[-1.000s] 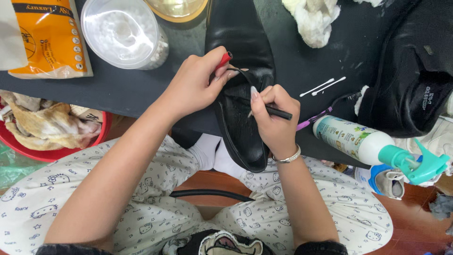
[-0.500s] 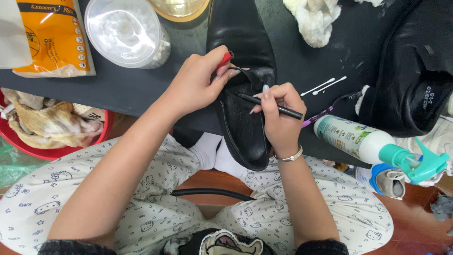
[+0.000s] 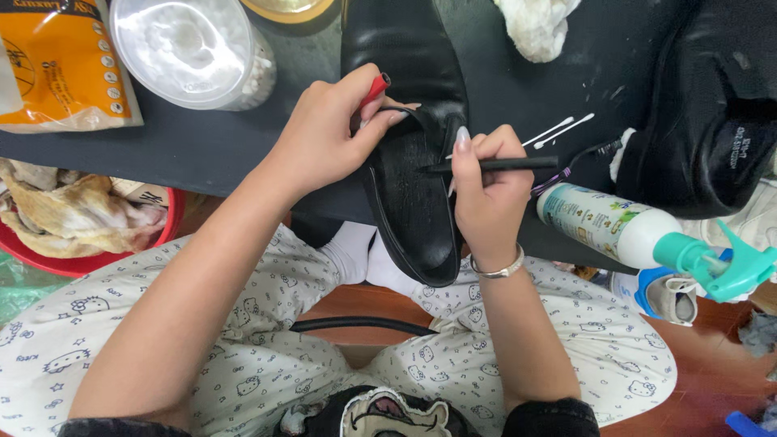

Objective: The person cleans a black leather shoe using a small brush and a cloth. They apply a cleaning solution, scrub the shoe's surface, and wipe it with a cloth.

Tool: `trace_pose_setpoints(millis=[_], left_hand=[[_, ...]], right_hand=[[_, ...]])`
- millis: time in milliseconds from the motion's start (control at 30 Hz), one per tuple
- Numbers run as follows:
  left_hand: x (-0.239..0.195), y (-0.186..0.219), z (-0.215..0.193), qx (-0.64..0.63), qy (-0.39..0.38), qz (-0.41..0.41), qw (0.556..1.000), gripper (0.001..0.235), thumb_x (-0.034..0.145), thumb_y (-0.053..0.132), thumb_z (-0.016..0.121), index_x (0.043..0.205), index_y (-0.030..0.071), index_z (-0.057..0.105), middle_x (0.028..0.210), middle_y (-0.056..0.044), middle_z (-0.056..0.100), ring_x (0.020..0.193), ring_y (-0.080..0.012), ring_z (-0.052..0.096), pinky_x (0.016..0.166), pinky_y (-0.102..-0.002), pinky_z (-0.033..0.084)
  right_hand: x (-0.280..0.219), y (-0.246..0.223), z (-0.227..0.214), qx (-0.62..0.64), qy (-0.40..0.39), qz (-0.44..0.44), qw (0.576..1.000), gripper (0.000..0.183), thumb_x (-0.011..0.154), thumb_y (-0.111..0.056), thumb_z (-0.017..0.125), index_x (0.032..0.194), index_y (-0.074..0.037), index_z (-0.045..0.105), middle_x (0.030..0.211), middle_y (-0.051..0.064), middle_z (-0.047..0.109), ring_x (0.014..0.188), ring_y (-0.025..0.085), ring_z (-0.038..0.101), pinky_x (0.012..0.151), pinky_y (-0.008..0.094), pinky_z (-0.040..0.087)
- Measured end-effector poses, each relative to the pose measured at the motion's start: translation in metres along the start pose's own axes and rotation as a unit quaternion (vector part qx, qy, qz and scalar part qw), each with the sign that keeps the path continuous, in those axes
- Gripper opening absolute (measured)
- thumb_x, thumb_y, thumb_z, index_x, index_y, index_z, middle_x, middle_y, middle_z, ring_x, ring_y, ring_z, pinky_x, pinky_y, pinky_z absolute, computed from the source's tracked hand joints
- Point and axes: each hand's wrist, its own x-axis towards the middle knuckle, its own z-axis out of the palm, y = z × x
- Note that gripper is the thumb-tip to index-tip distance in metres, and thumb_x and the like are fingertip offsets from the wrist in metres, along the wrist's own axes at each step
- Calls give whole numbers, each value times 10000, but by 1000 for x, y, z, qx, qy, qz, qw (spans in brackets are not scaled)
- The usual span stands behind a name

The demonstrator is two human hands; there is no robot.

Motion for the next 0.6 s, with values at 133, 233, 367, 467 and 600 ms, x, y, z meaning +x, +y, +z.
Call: trace_pose_setpoints(millis=[133, 233, 367, 467, 600], left_hand=[[0, 0, 6, -54, 18, 42, 997, 377, 1000, 86, 772, 894, 34, 414, 701, -94, 508, 1113, -267, 768, 649, -303, 534], [0, -1, 6, -52, 13, 25, 998, 395, 993, 80, 784, 874, 30, 410, 678, -101, 472, 1141, -256, 764, 651, -304, 535], [-2, -4, 5, -56, 12, 43, 997, 407, 1007, 75, 787, 880, 31, 402, 699, -96, 481, 1142, -259, 769, 664, -303, 544], [-1, -5, 5, -40, 14, 51, 998, 414, 1006, 79, 798, 877, 34, 407, 705, -88, 503, 1134, -262, 768, 665, -306, 542], [-3, -6, 7, -46, 18, 46, 998, 407, 1011, 85, 800, 894, 37, 414, 707, -78, 513, 1135, -253, 775, 680, -304, 549]], right_hand=[[-2, -8, 2, 7, 28, 63, 998, 255, 1099, -116, 599, 882, -84, 470, 619, -24, 516, 494, 4, 480, 464, 170, 368], [-2, -16, 6, -21, 41, 73, 996, 242, 1096, -94, 626, 896, -66, 491, 648, 1, 557, 515, 9, 496, 469, 175, 368], [-18, -22, 11, -5, 77, 43, 996, 200, 974, -47, 664, 948, -70, 467, 778, 31, 652, 559, 11, 544, 488, 167, 413], [-34, -21, 6, -41, 75, -15, 996, 248, 1059, -14, 682, 939, -40, 466, 811, 65, 624, 613, 37, 529, 546, 180, 403], [-46, -5, 2, -94, 85, -50, 991, 285, 1132, -21, 624, 907, -56, 453, 715, 47, 584, 569, 39, 506, 552, 178, 386]])
